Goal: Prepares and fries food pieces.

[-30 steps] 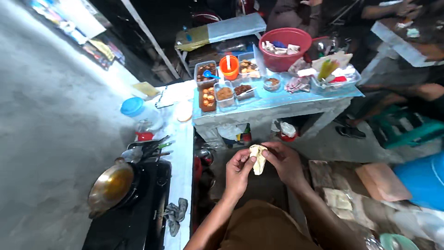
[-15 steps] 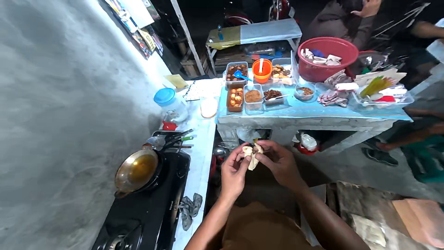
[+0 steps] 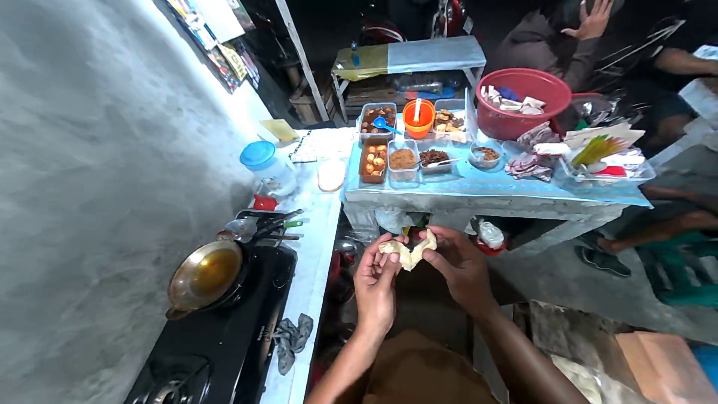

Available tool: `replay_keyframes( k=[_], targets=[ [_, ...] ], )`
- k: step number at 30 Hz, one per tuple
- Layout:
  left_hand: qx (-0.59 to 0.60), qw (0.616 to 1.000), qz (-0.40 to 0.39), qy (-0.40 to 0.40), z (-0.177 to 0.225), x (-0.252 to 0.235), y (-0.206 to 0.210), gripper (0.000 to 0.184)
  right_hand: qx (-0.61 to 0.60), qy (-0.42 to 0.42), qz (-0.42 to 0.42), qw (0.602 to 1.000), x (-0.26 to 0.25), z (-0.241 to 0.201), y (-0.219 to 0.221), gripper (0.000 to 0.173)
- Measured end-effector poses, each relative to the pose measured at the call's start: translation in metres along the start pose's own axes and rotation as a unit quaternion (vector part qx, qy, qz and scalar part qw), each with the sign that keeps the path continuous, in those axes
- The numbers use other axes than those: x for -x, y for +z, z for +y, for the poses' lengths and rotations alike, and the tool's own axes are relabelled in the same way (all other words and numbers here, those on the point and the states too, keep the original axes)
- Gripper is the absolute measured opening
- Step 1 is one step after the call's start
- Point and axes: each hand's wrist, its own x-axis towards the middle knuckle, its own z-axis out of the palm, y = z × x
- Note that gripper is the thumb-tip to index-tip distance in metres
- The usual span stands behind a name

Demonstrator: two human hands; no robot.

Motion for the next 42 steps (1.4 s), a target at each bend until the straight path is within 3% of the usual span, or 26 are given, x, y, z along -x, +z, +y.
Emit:
replay_keyframes(
  k=[13,17,20,23,26,30,33,37,42],
  targets=[
    [0.281,0.955,0.064,-0.076,0.004,-0.01,-0.017,0.044,-0.057,0.002,0.084,0.995,-0.001,0.014,0.014,0.034],
    [0.294,0.935,0.172,-0.1,0.014,-0.009,-0.059,0.042,-0.062,0.047,0.052,0.996,-0.007,0.02,0.038,0.032],
    [0.224,0.931,0.274,-0.094,0.018,0.007,-0.118,0.04,-0.019,0.084,-0.037,0.996,-0.02,0.045,0.069,0.028],
    [0.157,0.9,0.394,-0.097,0.027,0.041,-0.175,0.045,0.111,0.093,-0.166,0.975,-0.034,0.095,0.115,0.027],
    [0.123,0.852,0.5,-0.091,0.035,0.086,-0.227,0.044,0.261,0.099,-0.33,0.902,-0.038,0.155,0.174,0.026],
    [0.108,0.763,0.635,-0.057,0.041,0.147,-0.278,0.035,0.306,0.101,-0.452,0.832,-0.03,0.209,0.275,0.028],
    [0.136,0.705,0.696,-0.007,0.053,0.183,-0.299,0.028,0.298,0.081,-0.484,0.819,-0.047,0.213,0.369,0.03],
    [0.161,0.659,0.733,0.047,0.063,0.22,-0.31,0.026,0.317,0.06,-0.446,0.835,-0.065,0.216,0.477,0.03],
    [0.149,0.646,0.745,0.073,0.062,0.242,-0.32,0.019,0.431,0.108,-0.402,0.801,-0.07,0.25,0.538,0.038]
  ],
)
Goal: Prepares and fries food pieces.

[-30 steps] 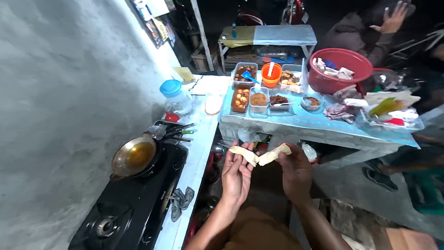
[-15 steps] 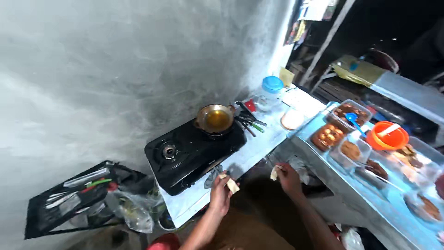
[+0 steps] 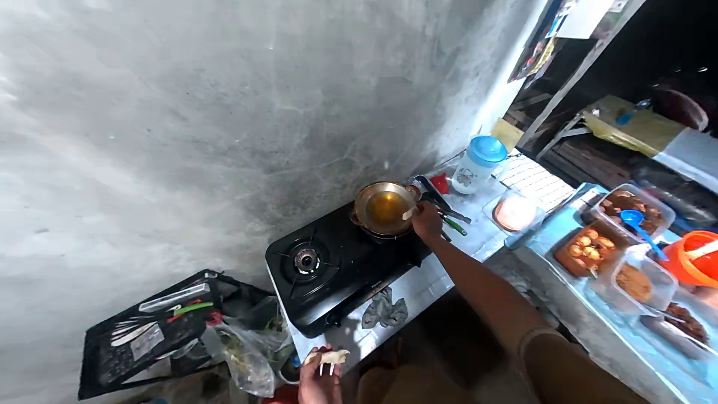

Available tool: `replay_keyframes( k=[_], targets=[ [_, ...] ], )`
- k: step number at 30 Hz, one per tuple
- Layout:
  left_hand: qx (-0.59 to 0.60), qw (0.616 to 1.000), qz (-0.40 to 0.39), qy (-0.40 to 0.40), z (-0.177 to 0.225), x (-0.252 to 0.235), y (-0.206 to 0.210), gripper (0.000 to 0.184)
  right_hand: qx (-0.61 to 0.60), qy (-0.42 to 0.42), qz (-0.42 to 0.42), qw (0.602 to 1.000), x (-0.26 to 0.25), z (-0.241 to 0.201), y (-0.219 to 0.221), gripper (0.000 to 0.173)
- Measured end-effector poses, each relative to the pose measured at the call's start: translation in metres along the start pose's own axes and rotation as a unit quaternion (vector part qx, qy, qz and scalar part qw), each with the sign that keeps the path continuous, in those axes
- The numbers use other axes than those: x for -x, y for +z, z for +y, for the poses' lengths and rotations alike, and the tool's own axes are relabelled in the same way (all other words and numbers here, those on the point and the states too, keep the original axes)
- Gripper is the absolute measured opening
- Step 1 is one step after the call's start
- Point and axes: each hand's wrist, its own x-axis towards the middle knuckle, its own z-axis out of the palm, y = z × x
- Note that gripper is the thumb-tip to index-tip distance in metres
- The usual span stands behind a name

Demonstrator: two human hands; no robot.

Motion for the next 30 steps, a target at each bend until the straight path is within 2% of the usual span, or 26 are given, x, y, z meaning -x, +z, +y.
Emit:
replay_keyframes(
  k=[4,7,10,12,14,17,22,27,30],
  targets=[
    [-0.126,0.984,-0.059,0.109,-0.003,-0.006,0.009,0.028,0.007,0.041,-0.018,0.999,-0.004,0.008,0.012,0.045],
    [-0.233,0.939,-0.154,0.201,0.004,-0.016,0.04,0.031,-0.007,0.028,-0.03,0.999,0.006,0.02,0.006,0.045],
    [-0.369,0.847,-0.254,0.286,0.018,-0.03,0.087,0.033,-0.043,-0.009,-0.02,0.999,0.03,0.051,-0.005,0.041],
    [-0.441,0.767,-0.298,0.358,0.025,-0.042,0.124,0.031,-0.082,-0.031,-0.012,0.996,0.057,0.086,-0.008,0.04],
    [-0.479,0.703,-0.325,0.413,0.03,-0.055,0.162,0.03,-0.122,-0.023,-0.011,0.992,0.092,0.128,-0.01,0.037],
    [-0.518,0.639,-0.337,0.458,0.033,-0.07,0.217,0.03,-0.159,0.067,-0.013,0.985,0.157,0.19,-0.017,0.034],
    [-0.572,0.595,-0.341,0.45,0.025,-0.089,0.289,0.026,-0.178,0.248,0.027,0.952,0.285,0.285,-0.025,0.032],
    [-0.652,0.507,-0.341,0.449,-0.008,-0.108,0.321,0.032,-0.213,0.393,0.08,0.891,0.412,0.348,-0.011,0.032],
    [-0.699,0.473,-0.327,0.425,-0.026,-0.112,0.326,0.04,-0.247,0.462,0.093,0.846,0.464,0.359,0.005,0.034]
  ],
)
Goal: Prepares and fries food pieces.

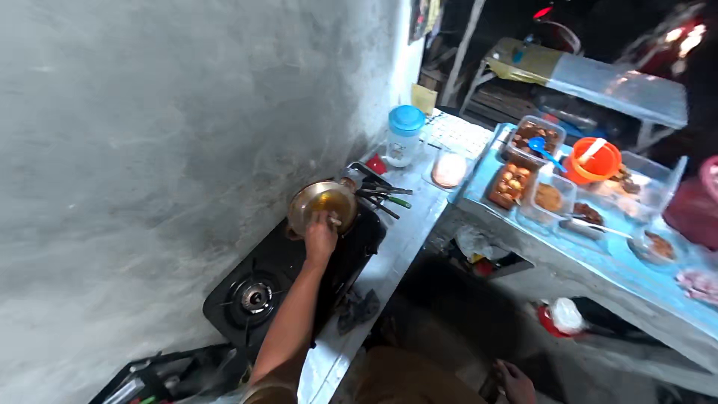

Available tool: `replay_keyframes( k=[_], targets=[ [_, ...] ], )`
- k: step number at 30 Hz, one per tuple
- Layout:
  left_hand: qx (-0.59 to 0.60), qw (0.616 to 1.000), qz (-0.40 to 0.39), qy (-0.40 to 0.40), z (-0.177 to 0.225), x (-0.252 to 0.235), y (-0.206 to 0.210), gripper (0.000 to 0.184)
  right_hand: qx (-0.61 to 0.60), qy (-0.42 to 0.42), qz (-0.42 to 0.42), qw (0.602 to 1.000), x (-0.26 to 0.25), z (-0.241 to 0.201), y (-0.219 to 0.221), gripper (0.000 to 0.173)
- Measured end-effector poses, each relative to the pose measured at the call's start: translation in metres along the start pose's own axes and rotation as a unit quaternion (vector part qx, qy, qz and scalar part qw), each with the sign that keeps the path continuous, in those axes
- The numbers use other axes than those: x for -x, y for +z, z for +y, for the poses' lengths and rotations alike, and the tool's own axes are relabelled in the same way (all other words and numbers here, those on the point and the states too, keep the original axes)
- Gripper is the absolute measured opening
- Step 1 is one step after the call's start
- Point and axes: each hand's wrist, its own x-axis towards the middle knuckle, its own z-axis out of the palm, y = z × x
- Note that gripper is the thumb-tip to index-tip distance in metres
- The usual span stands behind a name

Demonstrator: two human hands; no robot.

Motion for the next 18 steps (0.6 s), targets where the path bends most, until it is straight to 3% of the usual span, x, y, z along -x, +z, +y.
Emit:
replay_keyframes(
  k=[3,5,7,9,12,14,16,18],
  targets=[
    [-0.073,0.996,-0.033,-0.049,0.016,0.01,-0.001,0.035,-0.026,0.028,0.007,0.999,0.025,0.024,0.0,0.031],
    [-0.058,0.996,0.008,-0.067,0.028,0.034,-0.007,0.036,-0.028,0.025,0.009,0.999,0.04,0.029,-0.001,0.03],
    [0.014,0.997,0.073,-0.029,0.04,0.068,-0.003,0.035,-0.027,0.02,0.007,0.999,0.049,0.035,-0.001,0.03],
    [0.092,0.993,0.063,0.031,0.062,0.109,0.02,0.035,-0.04,0.021,-0.003,0.999,0.057,0.044,0.0,0.03],
    [0.204,0.96,-0.133,0.14,0.137,0.18,0.093,0.038,-0.025,0.051,-0.051,0.997,0.073,0.056,-0.022,0.041],
    [0.212,0.9,-0.286,0.253,0.189,0.237,0.127,0.038,0.016,0.065,-0.064,0.996,0.082,0.069,-0.049,0.058],
    [0.197,0.817,-0.396,0.371,0.236,0.292,0.141,0.04,0.021,0.108,0.007,0.994,0.093,0.082,-0.08,0.069],
    [0.184,0.727,-0.485,0.45,0.274,0.335,0.151,0.043,-0.009,0.138,0.132,0.982,0.107,0.096,-0.112,0.064]
  ],
)
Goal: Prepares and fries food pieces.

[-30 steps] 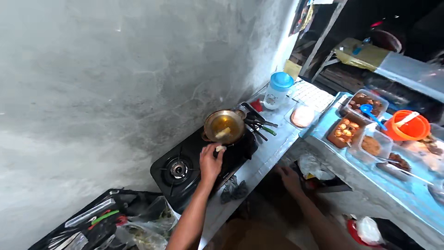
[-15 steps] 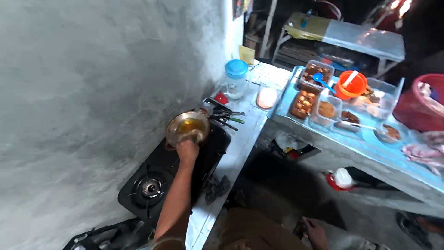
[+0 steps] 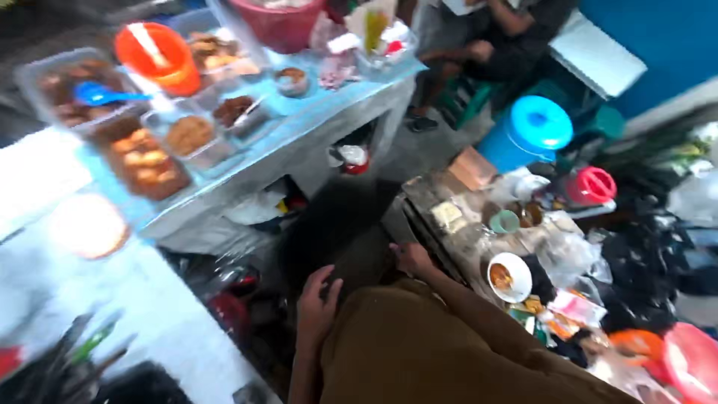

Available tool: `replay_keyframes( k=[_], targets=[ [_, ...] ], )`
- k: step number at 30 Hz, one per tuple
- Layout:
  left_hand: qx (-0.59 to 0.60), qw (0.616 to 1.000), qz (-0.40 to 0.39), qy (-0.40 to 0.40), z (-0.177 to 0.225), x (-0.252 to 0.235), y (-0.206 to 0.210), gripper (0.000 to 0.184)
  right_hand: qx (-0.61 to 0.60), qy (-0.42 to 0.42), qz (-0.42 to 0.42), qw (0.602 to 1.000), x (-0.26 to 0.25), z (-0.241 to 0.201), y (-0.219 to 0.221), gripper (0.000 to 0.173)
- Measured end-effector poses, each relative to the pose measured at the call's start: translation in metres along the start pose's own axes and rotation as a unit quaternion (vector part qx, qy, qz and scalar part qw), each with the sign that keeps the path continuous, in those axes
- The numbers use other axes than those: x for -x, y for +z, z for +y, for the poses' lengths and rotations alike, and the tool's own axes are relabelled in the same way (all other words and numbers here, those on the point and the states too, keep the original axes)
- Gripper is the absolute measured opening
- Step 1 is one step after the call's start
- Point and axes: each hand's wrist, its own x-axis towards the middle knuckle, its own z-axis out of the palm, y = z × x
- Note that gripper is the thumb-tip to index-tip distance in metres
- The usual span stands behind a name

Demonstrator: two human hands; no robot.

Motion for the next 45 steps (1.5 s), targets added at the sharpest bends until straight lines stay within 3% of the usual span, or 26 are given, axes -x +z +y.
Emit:
replay_keyframes(
  k=[4,11,14,18,21,23,26,29,33,36,40,45],
  targets=[
    [-0.034,0.982,-0.171,0.066,0.038,-0.049,0.054,0.043,-0.067,-0.015,0.239,0.969,-0.003,0.064,-0.051,0.031],
    [-0.191,0.927,-0.323,0.011,0.085,-0.152,0.179,0.045,-0.022,0.099,0.377,0.921,0.014,0.182,-0.115,0.03],
    [-0.214,0.913,-0.345,0.045,0.11,-0.188,0.244,0.046,-0.058,0.105,0.35,0.929,0.032,0.201,-0.123,0.037],
    [-0.25,0.891,-0.375,0.062,0.13,-0.22,0.303,0.051,-0.07,0.115,0.184,0.974,0.019,0.196,-0.112,0.065],
    [-0.296,0.84,-0.434,0.135,0.141,-0.227,0.338,0.057,-0.088,0.132,0.121,0.98,0.005,0.195,-0.105,0.047],
    [-0.333,0.794,-0.474,0.187,0.141,-0.232,0.35,0.066,-0.157,0.148,0.098,0.972,-0.001,0.188,-0.11,0.04],
    [-0.367,0.743,-0.51,0.23,0.135,-0.235,0.364,0.08,-0.269,0.236,0.097,0.929,-0.012,0.188,-0.111,0.047],
    [-0.377,0.733,-0.515,0.236,0.133,-0.238,0.365,0.071,-0.236,0.29,0.101,0.922,-0.022,0.184,-0.112,0.035],
    [-0.36,0.709,-0.551,0.253,0.149,-0.254,0.35,0.054,-0.246,0.332,0.166,0.895,-0.05,0.186,-0.112,0.05],
    [-0.352,0.684,-0.578,0.27,0.143,-0.266,0.344,0.053,-0.268,0.358,0.183,0.875,-0.065,0.183,-0.111,0.064],
    [-0.36,0.654,-0.599,0.29,0.138,-0.277,0.34,0.059,-0.32,0.362,0.17,0.859,-0.078,0.179,-0.114,0.063],
    [-0.337,0.647,-0.612,0.306,0.128,-0.283,0.343,0.056,-0.283,0.378,0.203,0.858,-0.086,0.179,-0.1,0.057]
  ],
)
